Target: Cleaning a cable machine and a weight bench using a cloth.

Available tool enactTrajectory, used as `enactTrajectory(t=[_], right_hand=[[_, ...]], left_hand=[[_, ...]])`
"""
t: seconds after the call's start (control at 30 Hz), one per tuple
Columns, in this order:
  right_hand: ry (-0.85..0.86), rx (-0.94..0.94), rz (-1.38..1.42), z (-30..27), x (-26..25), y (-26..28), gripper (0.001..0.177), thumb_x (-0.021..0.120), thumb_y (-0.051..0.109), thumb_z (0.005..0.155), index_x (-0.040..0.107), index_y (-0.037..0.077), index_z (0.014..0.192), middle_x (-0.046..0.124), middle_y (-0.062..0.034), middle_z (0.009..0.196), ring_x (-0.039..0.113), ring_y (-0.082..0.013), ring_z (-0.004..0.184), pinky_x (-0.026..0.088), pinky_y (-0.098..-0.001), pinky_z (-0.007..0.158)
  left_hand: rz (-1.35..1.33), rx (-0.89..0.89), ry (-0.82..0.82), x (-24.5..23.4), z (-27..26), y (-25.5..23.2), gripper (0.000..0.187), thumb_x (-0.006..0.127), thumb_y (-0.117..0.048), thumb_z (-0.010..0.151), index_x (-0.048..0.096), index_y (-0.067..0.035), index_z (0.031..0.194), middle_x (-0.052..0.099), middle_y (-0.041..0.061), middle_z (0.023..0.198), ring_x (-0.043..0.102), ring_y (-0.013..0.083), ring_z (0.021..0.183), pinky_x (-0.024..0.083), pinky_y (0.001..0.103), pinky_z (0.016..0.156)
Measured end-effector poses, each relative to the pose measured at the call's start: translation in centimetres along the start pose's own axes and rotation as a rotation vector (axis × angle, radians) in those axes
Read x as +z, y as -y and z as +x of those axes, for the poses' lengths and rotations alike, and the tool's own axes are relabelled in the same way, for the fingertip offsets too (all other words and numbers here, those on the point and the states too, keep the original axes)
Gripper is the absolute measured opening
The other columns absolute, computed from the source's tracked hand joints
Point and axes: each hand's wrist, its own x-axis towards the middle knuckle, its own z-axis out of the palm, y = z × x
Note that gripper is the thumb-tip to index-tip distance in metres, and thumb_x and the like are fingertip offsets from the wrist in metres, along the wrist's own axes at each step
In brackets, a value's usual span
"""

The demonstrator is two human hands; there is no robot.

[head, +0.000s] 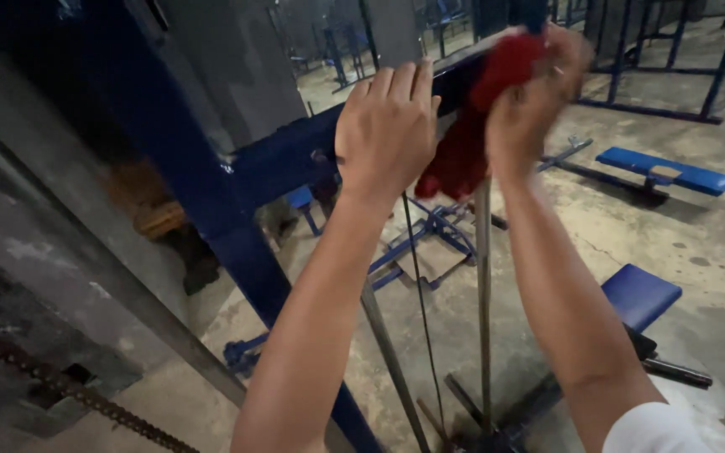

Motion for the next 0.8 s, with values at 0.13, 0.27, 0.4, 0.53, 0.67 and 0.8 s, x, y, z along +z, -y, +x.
enactTrajectory(t=[0.13,0.27,0.4,0.53,0.67,0.8], right_hand=[[-0.116,0.488,0.389,0.3,-3.0,-2.7,0.022,0.054,0.014,0.109,0.069,0.008,0.124,0.067,-0.0112,0.121,0.067,-0.0258,0.115,0.051,-0.0445,0.106],[-0.291,0.352,0.893,-1.4,-1.3,-7.9,0.024,0.054,0.014,0.115,0.058,0.007,0.137,0.068,-0.0151,0.130,0.067,-0.0343,0.119,0.054,-0.0529,0.109],[-0.080,0.025,0.352,0.1,2.0,-1.7,0.024,0.063,0.016,0.110,0.062,0.012,0.134,0.065,-0.0130,0.131,0.059,-0.0324,0.127,0.047,-0.0483,0.111],[0.080,-0.226,-0.037,1.9,-0.1,4.0,0.029,0.070,0.009,0.103,0.066,0.013,0.131,0.064,-0.0128,0.130,0.053,-0.0336,0.128,0.043,-0.0444,0.108],[0.130,-0.235,0.016,1.5,-2.8,4.5,0.019,0.068,0.010,0.105,0.064,0.012,0.123,0.062,-0.0122,0.120,0.053,-0.0324,0.117,0.041,-0.0437,0.100],[0.175,-0.275,0.082,1.4,-1.3,-1.5,0.006,0.065,0.011,0.107,0.062,0.010,0.112,0.059,-0.0115,0.107,0.052,-0.0309,0.103,0.039,-0.0427,0.090]], left_hand=[[0.141,0.048,-0.159,1.8,-0.9,-0.3,0.041,0.058,-0.032,0.107,0.062,-0.008,0.140,0.067,0.005,0.121,0.062,0.0221,0.110,0.050,0.038,0.093],[0.055,0.020,-0.047,0.0,-0.7,-0.7,0.041,0.060,-0.030,0.107,0.063,-0.006,0.141,0.067,0.005,0.121,0.062,0.0218,0.108,0.050,0.037,0.091],[0.076,0.032,-0.070,0.4,-0.5,-0.2,0.036,0.059,-0.030,0.108,0.064,-0.006,0.135,0.067,0.006,0.118,0.062,0.0227,0.109,0.049,0.038,0.091],[0.033,0.039,-0.106,-0.5,-0.5,-0.3,0.039,0.060,-0.026,0.106,0.065,-0.002,0.136,0.067,0.008,0.115,0.062,0.0232,0.110,0.048,0.037,0.096],[0.006,0.015,-0.155,0.3,-0.9,-0.7,0.029,0.059,-0.019,0.106,0.066,-0.006,0.132,0.067,0.007,0.123,0.061,0.0238,0.117,0.046,0.037,0.101],[0.071,0.034,-0.200,0.0,-0.4,-0.3,0.027,0.057,-0.023,0.108,0.066,-0.007,0.128,0.067,0.010,0.120,0.060,0.0272,0.118,0.044,0.041,0.106]])
